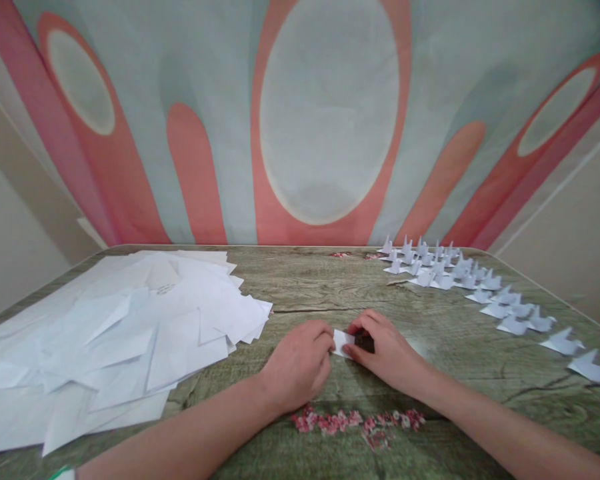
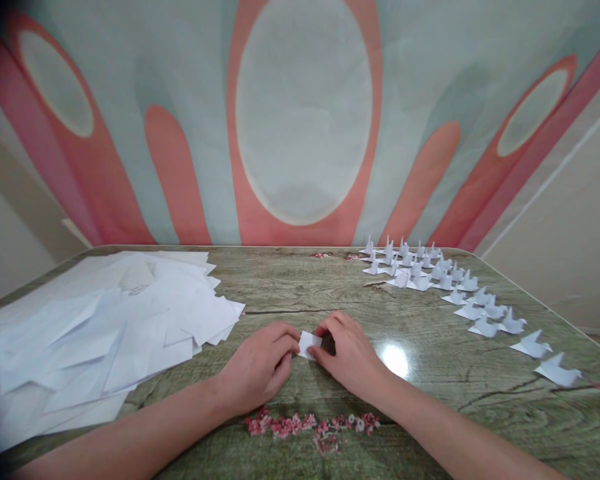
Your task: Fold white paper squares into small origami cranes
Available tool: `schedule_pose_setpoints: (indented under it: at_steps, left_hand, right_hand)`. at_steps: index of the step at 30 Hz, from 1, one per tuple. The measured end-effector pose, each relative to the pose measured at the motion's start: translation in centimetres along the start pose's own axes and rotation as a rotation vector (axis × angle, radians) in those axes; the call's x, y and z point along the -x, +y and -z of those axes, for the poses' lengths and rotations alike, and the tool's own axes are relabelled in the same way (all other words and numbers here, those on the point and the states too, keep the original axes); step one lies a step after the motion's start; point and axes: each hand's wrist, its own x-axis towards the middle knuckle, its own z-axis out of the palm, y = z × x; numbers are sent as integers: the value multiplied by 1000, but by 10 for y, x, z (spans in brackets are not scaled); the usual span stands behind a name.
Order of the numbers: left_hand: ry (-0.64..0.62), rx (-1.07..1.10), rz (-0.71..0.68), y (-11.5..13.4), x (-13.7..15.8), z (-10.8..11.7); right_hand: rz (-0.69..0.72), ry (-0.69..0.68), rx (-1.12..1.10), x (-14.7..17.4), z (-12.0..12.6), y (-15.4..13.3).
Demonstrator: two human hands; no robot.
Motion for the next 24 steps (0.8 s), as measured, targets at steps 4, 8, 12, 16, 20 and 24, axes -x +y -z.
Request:
schedule_pose_setpoints:
  at_steps: [4,8,12,16,20,24]
  left_hand:
    - [111,187,50,-4,-2,0]
    - [62,262,64,-5,-3,1]
    - [59,321,102,-5,-5,2]
    - [28,417,185,-2,-7,4]
    - [51,622,382,2,-10,5]
    - [72,731,442,4,-12,6]
  right_hand:
    - [4,-9,-64,1,-3,-1]
    - [-15,-13,-175,5,-5,-5]
    - [-19,-59,-396,7,-2,-12]
    - [-32,-24,-531,9,-1,-15]
    - [-42,5,-574,10,-2,-15]
    - [-46,-43,-565,10,-2,-15]
